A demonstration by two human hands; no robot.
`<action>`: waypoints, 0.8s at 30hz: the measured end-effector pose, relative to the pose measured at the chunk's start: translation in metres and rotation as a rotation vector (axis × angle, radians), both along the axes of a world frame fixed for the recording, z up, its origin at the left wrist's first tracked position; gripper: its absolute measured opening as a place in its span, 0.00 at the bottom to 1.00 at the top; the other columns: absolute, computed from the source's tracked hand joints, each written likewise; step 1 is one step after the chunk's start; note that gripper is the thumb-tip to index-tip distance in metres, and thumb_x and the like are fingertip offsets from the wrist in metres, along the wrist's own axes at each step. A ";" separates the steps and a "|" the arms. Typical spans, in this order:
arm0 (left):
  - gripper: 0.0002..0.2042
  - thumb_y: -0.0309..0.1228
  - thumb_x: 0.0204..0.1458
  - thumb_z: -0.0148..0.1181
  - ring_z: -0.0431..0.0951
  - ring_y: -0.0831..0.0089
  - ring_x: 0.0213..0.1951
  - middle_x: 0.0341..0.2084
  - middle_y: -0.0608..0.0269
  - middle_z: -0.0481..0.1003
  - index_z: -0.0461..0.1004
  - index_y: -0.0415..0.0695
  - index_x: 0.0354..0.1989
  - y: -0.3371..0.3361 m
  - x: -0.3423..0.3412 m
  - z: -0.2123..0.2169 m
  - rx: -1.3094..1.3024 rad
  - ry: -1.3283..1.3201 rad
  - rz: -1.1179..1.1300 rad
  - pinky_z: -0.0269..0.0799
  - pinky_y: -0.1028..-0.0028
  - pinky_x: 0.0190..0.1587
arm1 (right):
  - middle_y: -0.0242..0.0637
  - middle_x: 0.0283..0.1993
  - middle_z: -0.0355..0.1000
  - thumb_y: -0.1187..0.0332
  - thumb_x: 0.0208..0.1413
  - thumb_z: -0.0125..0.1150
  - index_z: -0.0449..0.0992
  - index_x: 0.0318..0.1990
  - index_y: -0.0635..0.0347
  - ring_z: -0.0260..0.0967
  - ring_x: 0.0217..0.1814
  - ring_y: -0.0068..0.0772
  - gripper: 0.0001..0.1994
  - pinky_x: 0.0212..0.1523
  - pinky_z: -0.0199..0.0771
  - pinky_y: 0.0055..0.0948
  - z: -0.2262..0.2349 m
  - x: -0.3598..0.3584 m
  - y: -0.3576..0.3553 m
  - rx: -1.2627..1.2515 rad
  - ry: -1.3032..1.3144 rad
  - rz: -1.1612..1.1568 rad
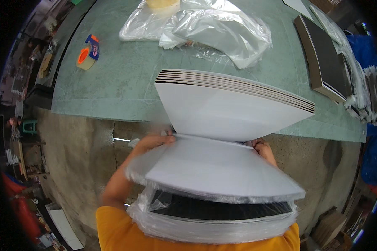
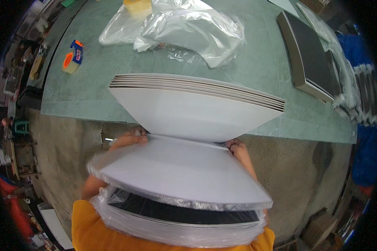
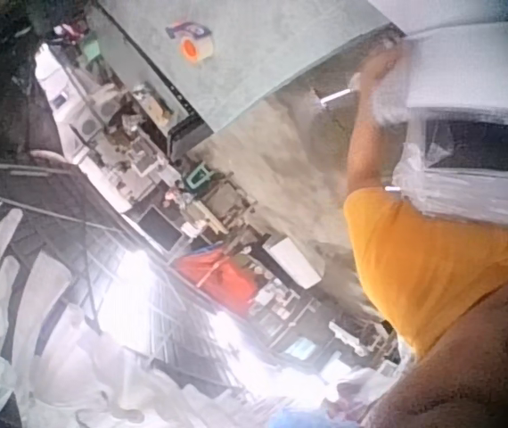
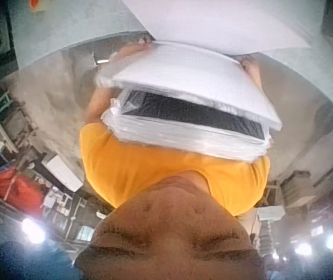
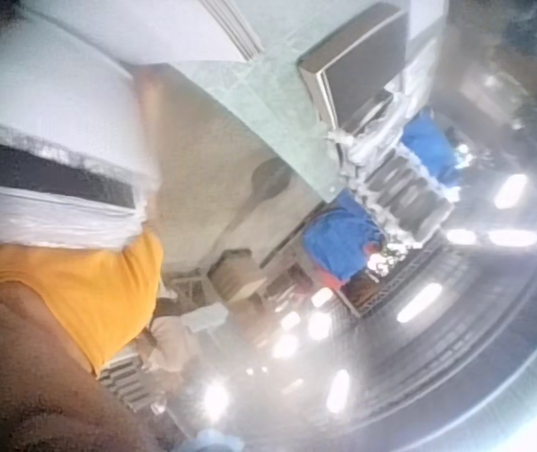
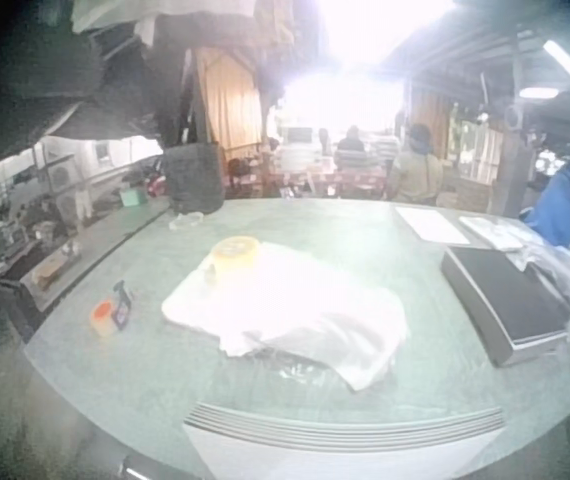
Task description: The person wraps individual stacks of paper in clear plastic sheets by hand, folding the plastic around each stack and tucking the edges beneath the paper.
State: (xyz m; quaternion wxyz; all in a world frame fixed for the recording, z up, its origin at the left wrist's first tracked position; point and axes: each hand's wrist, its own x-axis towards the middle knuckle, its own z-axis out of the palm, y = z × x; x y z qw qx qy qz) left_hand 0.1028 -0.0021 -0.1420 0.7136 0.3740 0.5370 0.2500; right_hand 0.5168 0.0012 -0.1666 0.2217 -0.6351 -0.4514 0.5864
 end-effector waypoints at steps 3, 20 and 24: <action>0.07 0.33 0.51 0.49 0.69 0.76 0.30 0.28 0.66 0.67 0.66 0.43 0.29 -0.003 0.027 -0.028 0.175 0.232 0.026 0.67 0.80 0.35 | 0.45 0.33 0.69 0.70 0.39 0.48 0.69 0.35 0.69 0.66 0.34 0.39 0.14 0.36 0.64 0.30 -0.083 -0.001 -0.013 0.313 -0.375 0.045; 0.15 0.31 0.46 0.48 0.67 0.64 0.26 0.18 0.60 0.63 0.71 0.48 0.43 0.023 0.022 0.193 0.521 -0.272 -1.134 0.64 0.73 0.29 | 0.56 0.49 0.62 0.54 0.55 0.40 0.70 0.44 0.69 0.56 0.56 0.52 0.24 0.54 0.51 0.45 0.152 -0.023 0.006 0.345 1.222 0.992; 0.13 0.33 0.51 0.46 0.68 0.65 0.27 0.23 0.58 0.68 0.70 0.46 0.44 0.011 0.078 0.117 0.504 -0.212 -0.911 0.64 0.70 0.32 | 0.47 0.60 0.51 0.57 0.54 0.44 0.62 0.53 0.60 0.43 0.64 0.45 0.22 0.61 0.39 0.39 0.119 -0.054 0.000 0.192 0.454 1.067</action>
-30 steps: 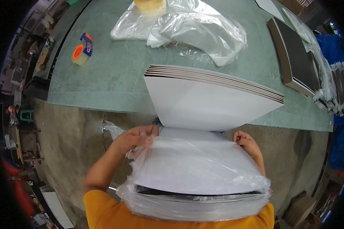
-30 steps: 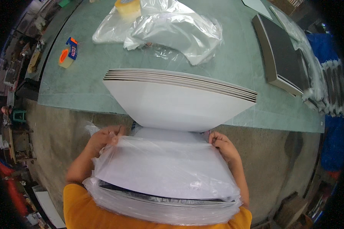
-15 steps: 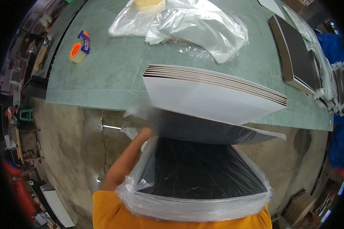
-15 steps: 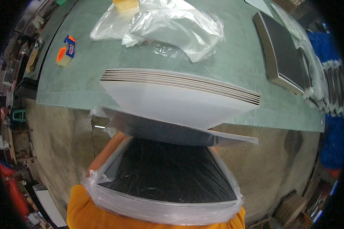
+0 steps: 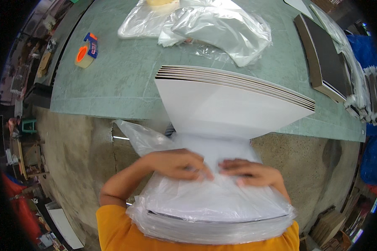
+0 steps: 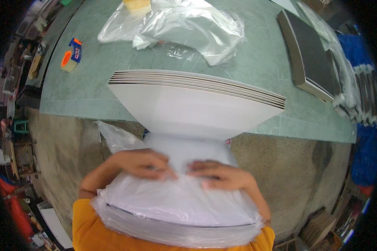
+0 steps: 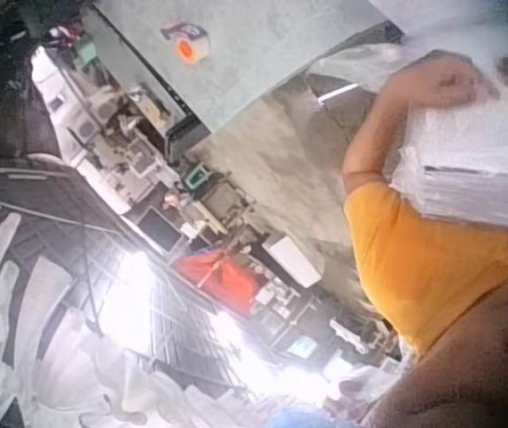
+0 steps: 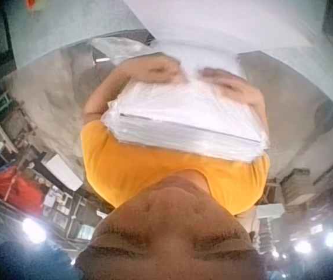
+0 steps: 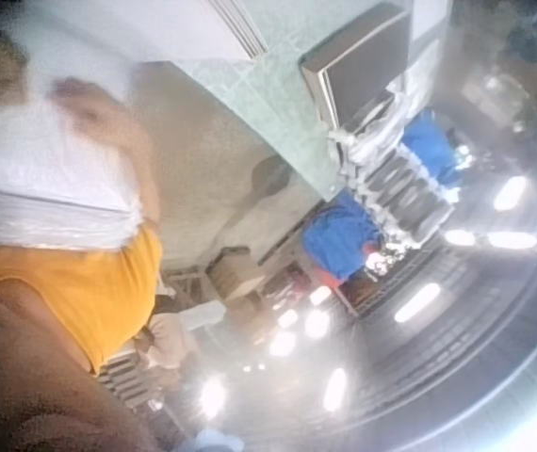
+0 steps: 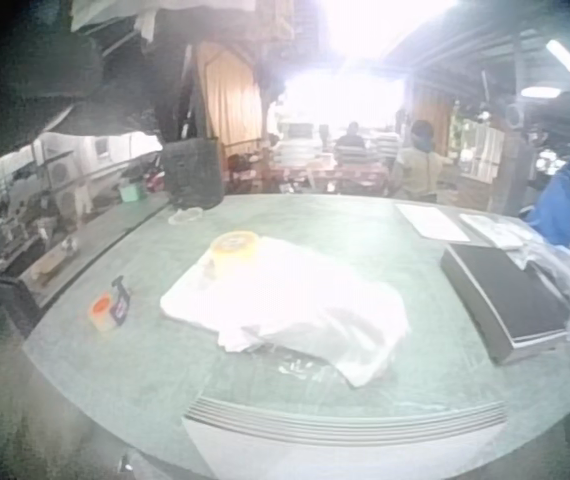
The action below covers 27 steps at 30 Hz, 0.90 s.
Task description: The person wraps individual stacks of paper in clear plastic sheets by hand, folding the plastic around each stack and tucking the edges beneath the paper.
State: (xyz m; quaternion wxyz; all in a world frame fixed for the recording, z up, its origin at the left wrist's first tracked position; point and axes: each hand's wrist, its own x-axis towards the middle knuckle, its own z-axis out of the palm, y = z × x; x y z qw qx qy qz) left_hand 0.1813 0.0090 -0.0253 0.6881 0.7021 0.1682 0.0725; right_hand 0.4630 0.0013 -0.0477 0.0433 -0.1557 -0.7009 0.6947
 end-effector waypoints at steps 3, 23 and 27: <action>0.13 0.31 0.49 0.49 0.71 0.62 0.36 0.33 0.54 0.71 0.69 0.44 0.43 -0.004 0.017 -0.101 0.144 0.329 0.203 0.64 0.70 0.41 | 0.46 0.59 0.52 0.52 0.54 0.43 0.61 0.54 0.59 0.45 0.63 0.43 0.25 0.60 0.42 0.34 -0.073 0.003 0.002 -0.044 -0.333 -0.127; 0.14 0.23 0.39 0.61 0.68 0.79 0.34 0.29 0.64 0.70 0.67 0.38 0.35 0.047 0.030 0.100 0.352 -0.096 1.127 0.65 0.79 0.36 | 0.39 0.39 0.69 0.71 0.39 0.64 0.69 0.41 0.62 0.66 0.41 0.29 0.18 0.42 0.64 0.26 0.064 -0.037 0.035 0.270 0.060 -0.407; 0.08 0.20 0.39 0.60 0.69 0.82 0.29 0.25 0.68 0.70 0.68 0.38 0.29 0.051 0.013 0.100 0.326 -0.206 1.231 0.65 0.83 0.33 | 0.42 0.37 0.69 0.67 0.35 0.67 0.67 0.43 0.65 0.66 0.40 0.33 0.25 0.42 0.64 0.26 0.050 -0.017 0.034 0.352 0.070 -0.140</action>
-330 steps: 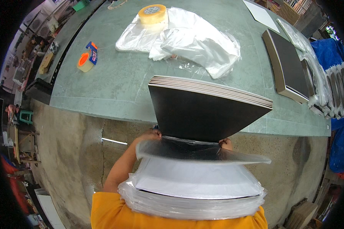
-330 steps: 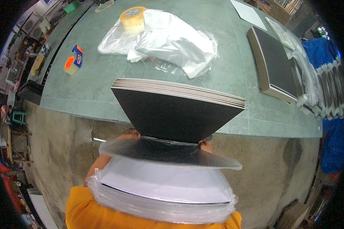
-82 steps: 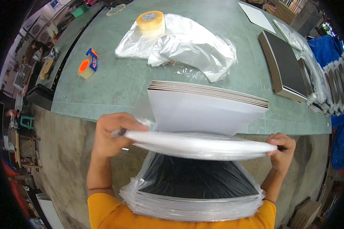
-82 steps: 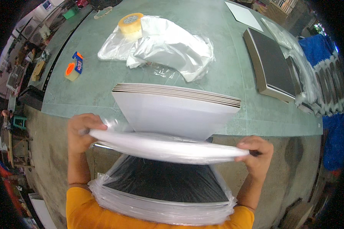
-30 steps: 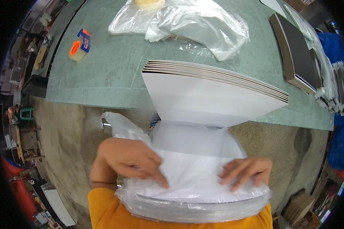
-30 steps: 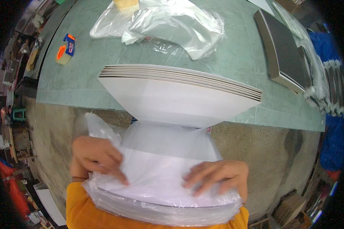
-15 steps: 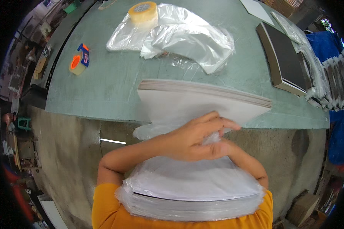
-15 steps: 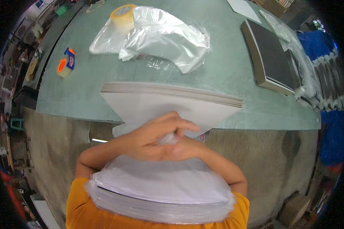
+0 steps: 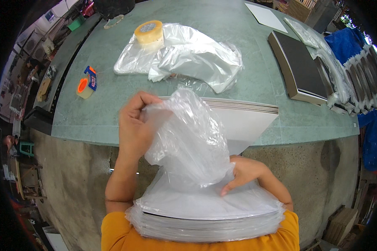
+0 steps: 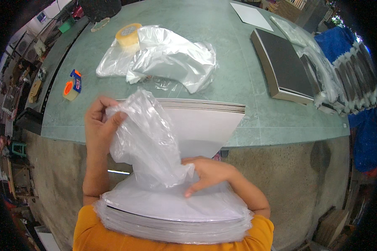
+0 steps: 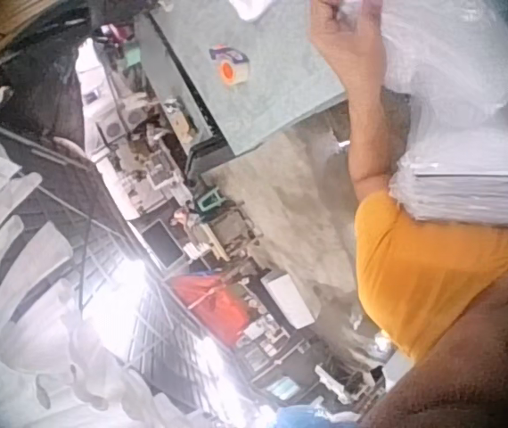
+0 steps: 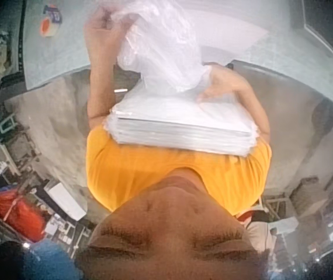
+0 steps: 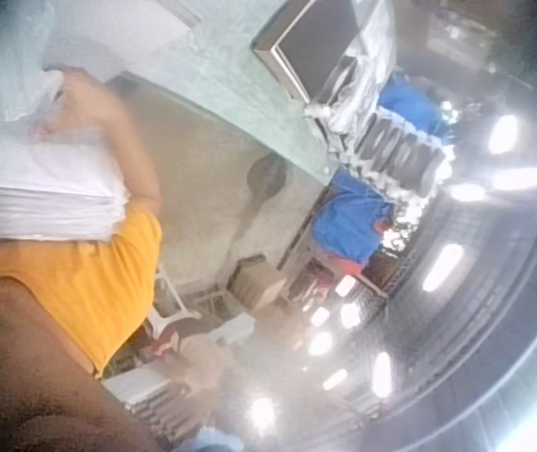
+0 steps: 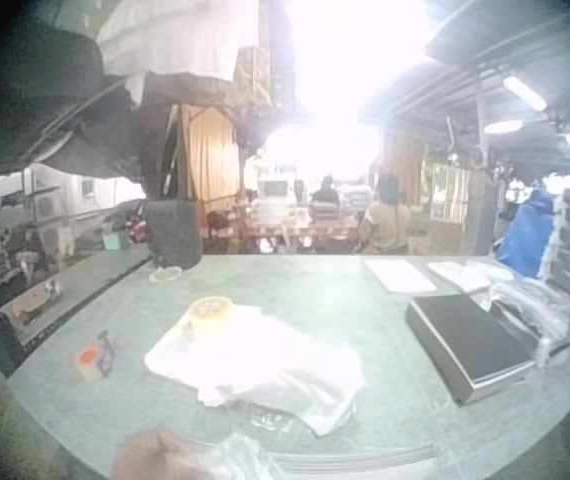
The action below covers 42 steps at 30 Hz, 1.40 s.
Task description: The person wraps individual stacks of paper in clear plastic sheets by hand, folding the plastic around each stack and tucking the edges beneath the paper.
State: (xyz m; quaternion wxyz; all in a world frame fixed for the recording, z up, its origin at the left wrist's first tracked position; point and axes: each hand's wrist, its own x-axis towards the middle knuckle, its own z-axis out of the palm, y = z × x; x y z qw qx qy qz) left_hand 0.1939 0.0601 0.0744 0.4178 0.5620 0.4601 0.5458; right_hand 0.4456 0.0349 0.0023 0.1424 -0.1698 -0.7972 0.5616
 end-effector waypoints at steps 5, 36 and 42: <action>0.07 0.21 0.40 0.59 0.69 0.82 0.30 0.26 0.65 0.71 0.68 0.39 0.28 -0.007 0.004 -0.005 0.036 0.159 -0.045 0.64 0.82 0.33 | 0.41 0.34 0.70 0.66 0.32 0.69 0.69 0.40 0.67 0.67 0.36 0.33 0.25 0.40 0.65 0.24 0.023 0.004 0.005 -0.007 0.179 -0.462; 0.06 0.24 0.38 0.59 0.70 0.75 0.22 0.20 0.61 0.70 0.69 0.38 0.25 -0.051 0.014 0.022 0.103 0.337 -0.444 0.65 0.78 0.24 | 0.33 0.26 0.71 0.71 0.42 0.63 0.72 0.28 0.66 0.66 0.27 0.18 0.08 0.26 0.65 0.17 0.048 -0.018 -0.005 -0.759 0.353 -0.388; 0.05 0.26 0.40 0.59 0.69 0.76 0.22 0.21 0.62 0.71 0.71 0.40 0.25 -0.043 0.036 0.004 -0.025 0.238 -0.533 0.63 0.79 0.24 | 0.31 0.23 0.69 0.62 0.41 0.64 0.70 0.24 0.64 0.62 0.23 0.16 0.14 0.23 0.61 0.17 0.027 -0.029 -0.008 -1.011 0.588 -0.338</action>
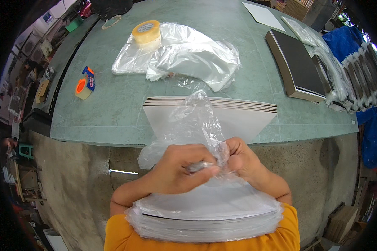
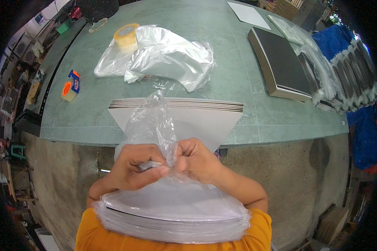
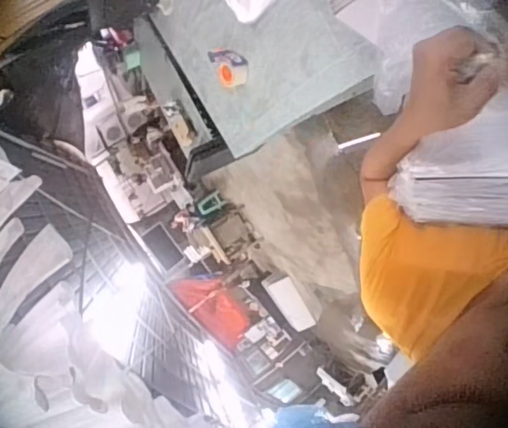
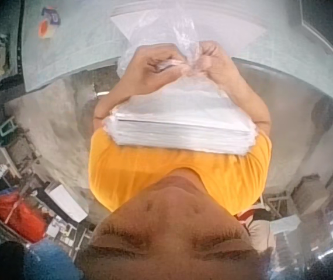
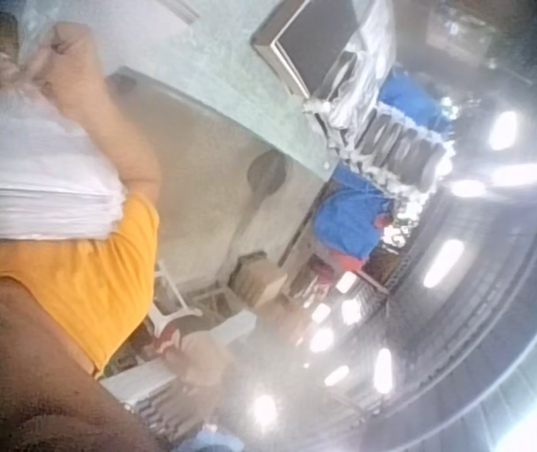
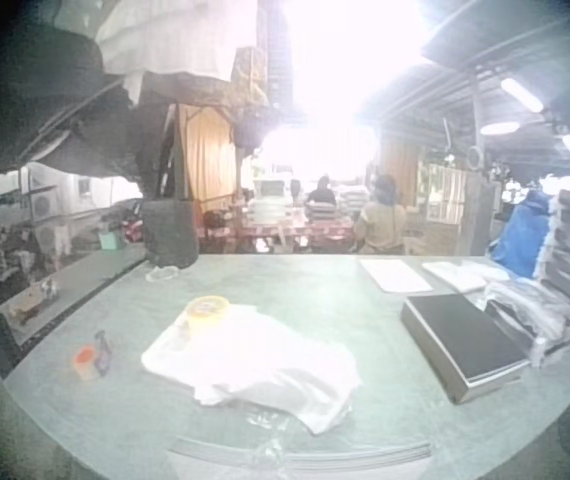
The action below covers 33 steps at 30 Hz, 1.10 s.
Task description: The person wraps individual stacks of paper in clear plastic sheets by hand, folding the plastic around each stack and tucking the edges beneath the paper.
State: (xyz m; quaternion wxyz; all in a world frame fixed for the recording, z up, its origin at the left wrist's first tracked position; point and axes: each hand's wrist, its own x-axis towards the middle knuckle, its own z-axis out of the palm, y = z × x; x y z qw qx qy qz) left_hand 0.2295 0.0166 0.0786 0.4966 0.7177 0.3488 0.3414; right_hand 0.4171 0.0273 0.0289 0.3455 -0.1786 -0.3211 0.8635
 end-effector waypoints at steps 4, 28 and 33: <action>0.03 0.25 0.43 0.56 0.66 0.82 0.22 0.19 0.68 0.68 0.70 0.39 0.25 0.009 -0.056 -0.035 0.009 0.160 0.482 0.62 0.81 0.24 | 0.30 0.20 0.65 0.63 0.43 0.62 0.69 0.22 0.63 0.61 0.22 0.18 0.12 0.21 0.59 0.18 0.005 0.022 0.003 0.010 0.100 -0.050; 0.09 0.31 0.53 0.47 0.64 0.82 0.23 0.18 0.68 0.67 0.69 0.37 0.29 0.020 -0.018 0.016 -0.314 -0.255 -0.256 0.61 0.78 0.25 | 0.33 0.21 0.68 0.63 0.53 0.50 0.72 0.31 0.67 0.65 0.25 0.26 0.13 0.26 0.65 0.27 0.030 0.004 0.006 0.721 -0.173 0.433; 0.09 0.30 0.50 0.48 0.69 0.76 0.22 0.20 0.64 0.70 0.69 0.37 0.33 0.028 -0.034 0.002 -0.197 -0.186 -0.418 0.63 0.75 0.24 | 0.39 0.19 0.68 0.61 0.51 0.51 0.71 0.26 0.67 0.67 0.24 0.32 0.14 0.26 0.65 0.28 0.027 0.031 0.020 0.657 0.066 0.687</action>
